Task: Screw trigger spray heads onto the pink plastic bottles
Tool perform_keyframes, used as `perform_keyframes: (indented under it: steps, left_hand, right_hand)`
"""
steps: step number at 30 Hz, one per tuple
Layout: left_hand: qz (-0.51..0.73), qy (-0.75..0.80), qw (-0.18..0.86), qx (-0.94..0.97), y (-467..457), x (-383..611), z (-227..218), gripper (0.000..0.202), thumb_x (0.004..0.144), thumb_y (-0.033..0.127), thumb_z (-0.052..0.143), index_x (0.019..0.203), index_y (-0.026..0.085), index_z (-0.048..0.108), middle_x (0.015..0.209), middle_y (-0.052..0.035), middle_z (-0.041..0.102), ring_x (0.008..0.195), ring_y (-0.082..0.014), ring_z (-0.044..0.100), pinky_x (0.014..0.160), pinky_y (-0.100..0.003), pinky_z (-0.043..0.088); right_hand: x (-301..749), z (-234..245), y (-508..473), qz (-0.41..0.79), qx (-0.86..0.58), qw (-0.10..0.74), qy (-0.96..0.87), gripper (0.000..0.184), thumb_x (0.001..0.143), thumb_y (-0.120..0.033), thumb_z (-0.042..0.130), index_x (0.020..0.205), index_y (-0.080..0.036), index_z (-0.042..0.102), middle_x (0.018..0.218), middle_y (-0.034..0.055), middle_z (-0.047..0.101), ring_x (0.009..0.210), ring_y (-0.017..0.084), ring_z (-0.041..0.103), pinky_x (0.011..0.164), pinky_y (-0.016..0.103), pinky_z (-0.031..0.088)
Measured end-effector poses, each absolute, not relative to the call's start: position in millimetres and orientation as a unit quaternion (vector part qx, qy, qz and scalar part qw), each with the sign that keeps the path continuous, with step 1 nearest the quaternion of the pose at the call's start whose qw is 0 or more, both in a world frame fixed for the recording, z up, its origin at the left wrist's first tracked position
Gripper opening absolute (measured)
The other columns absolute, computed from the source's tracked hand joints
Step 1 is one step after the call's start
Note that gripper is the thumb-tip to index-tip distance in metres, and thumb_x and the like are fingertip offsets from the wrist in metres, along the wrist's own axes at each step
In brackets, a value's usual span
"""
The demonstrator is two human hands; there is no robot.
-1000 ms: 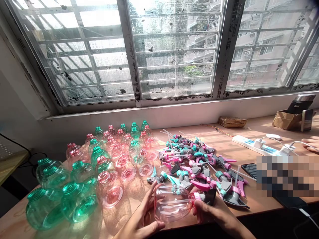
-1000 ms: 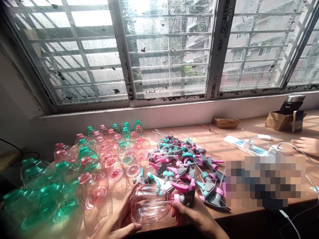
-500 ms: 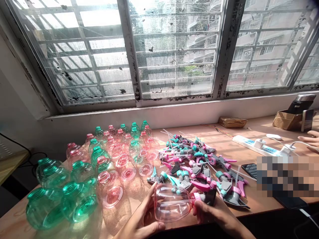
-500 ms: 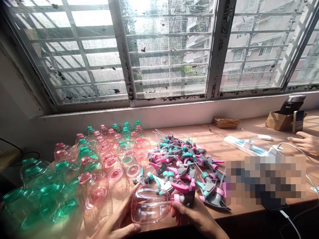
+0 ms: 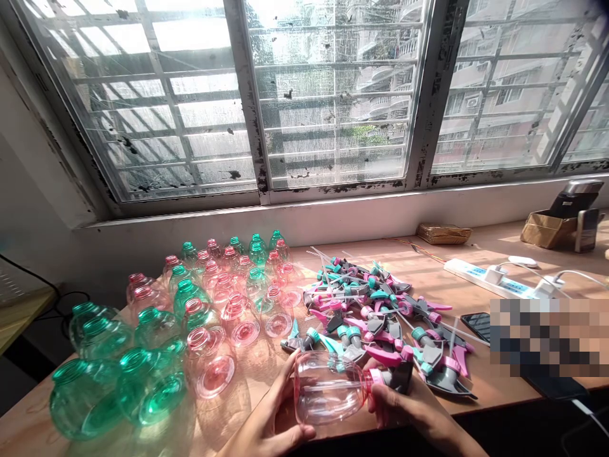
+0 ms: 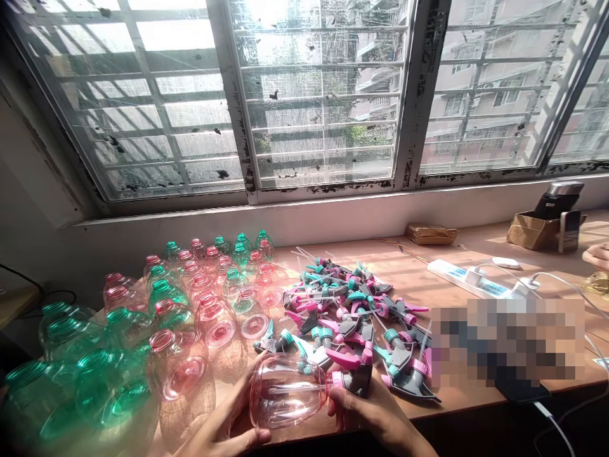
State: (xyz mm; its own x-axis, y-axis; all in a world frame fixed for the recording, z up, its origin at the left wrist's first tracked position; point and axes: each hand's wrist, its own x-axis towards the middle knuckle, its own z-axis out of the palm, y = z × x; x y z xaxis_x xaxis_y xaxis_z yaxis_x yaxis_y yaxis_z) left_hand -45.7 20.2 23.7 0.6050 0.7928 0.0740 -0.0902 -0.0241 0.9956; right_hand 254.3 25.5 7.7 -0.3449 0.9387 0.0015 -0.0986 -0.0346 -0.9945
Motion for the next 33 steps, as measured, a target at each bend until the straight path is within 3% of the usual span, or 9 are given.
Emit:
perform_keyframes:
  steps: [5, 8, 15, 20, 26, 33]
  left_hand:
    - [0.357, 0.287, 0.644, 0.612, 19.2, -45.1, 26.3, 0.087, 0.091, 0.031, 0.075, 0.157, 0.048, 0.021, 0.172, 0.0037, 0.023, 0.158, -0.0339, 0.019, 0.128, -0.053, 0.020]
    - [0.357, 0.267, 0.656, 0.609, 20.5, -44.9, 24.6, 0.088, 0.089, 0.031, 0.077, 0.157, 0.048, 0.022, 0.172, 0.0040, 0.024, 0.159, -0.0347, 0.014, 0.128, -0.054, 0.020]
    - [0.340, 0.281, 0.662, 0.606, 20.2, -45.7, 27.2, 0.092, 0.090, 0.029, 0.076, 0.157, 0.051, 0.017, 0.173, 0.0057, 0.018, 0.158, -0.0343, 0.019, 0.128, -0.055, 0.021]
    - [0.359, 0.298, 0.646, 0.604, 17.6, -44.6, 29.8, 0.092, 0.087, 0.033, 0.078, 0.158, 0.044, 0.021, 0.174, 0.0016, 0.014, 0.156, -0.0368, 0.024, 0.127, -0.054, 0.023]
    - [0.353, 0.299, 0.631, 0.623, 19.2, -44.7, 26.6, 0.095, 0.089, 0.036, 0.076, 0.160, 0.042, 0.014, 0.173, -0.0007, 0.020, 0.159, -0.0339, 0.008, 0.129, -0.051, 0.019]
    - [0.367, 0.291, 0.610, 0.639, 20.7, -46.5, 20.1, 0.095, 0.090, 0.035, 0.075, 0.160, 0.042, 0.011, 0.172, -0.0030, 0.020, 0.155, -0.0344, 0.028, 0.126, -0.052, 0.027]
  right_hand:
    - [253.8, 10.5, 24.3, 0.606, -0.388, 0.429, -0.546, 0.046, 0.083, -0.061, 0.074, 0.086, -0.015, 0.074, 0.069, 0.0048, 0.075, 0.058, 0.018, 0.070, 0.056, 0.026, 0.055]
    - [253.4, 12.1, 24.1, 0.602, -0.388, 0.425, -0.553, 0.047, 0.085, -0.061, 0.072, 0.080, -0.015, 0.074, 0.069, 0.0055, 0.075, 0.058, 0.019, 0.070, 0.056, 0.028, 0.055]
    - [253.2, 15.4, 23.5, 0.600, -0.397, 0.416, -0.556, 0.050, 0.084, -0.064, 0.071, 0.078, -0.014, 0.075, 0.069, 0.0051, 0.074, 0.058, 0.018, 0.069, 0.056, 0.027, 0.055]
    - [253.8, 14.1, 23.7, 0.602, -0.395, 0.415, -0.556, 0.049, 0.086, -0.061, 0.071, 0.079, -0.012, 0.076, 0.068, 0.0058, 0.074, 0.059, 0.018, 0.070, 0.057, 0.025, 0.053]
    - [253.3, 11.7, 24.1, 0.607, -0.385, 0.423, -0.551, 0.048, 0.085, -0.062, 0.072, 0.080, -0.014, 0.074, 0.069, 0.0049, 0.074, 0.059, 0.018, 0.069, 0.056, 0.026, 0.055]
    - [252.8, 11.7, 24.7, 0.617, -0.377, 0.421, -0.548, 0.047, 0.085, -0.060, 0.073, 0.079, -0.014, 0.073, 0.072, 0.0049, 0.075, 0.059, 0.016, 0.070, 0.057, 0.024, 0.054]
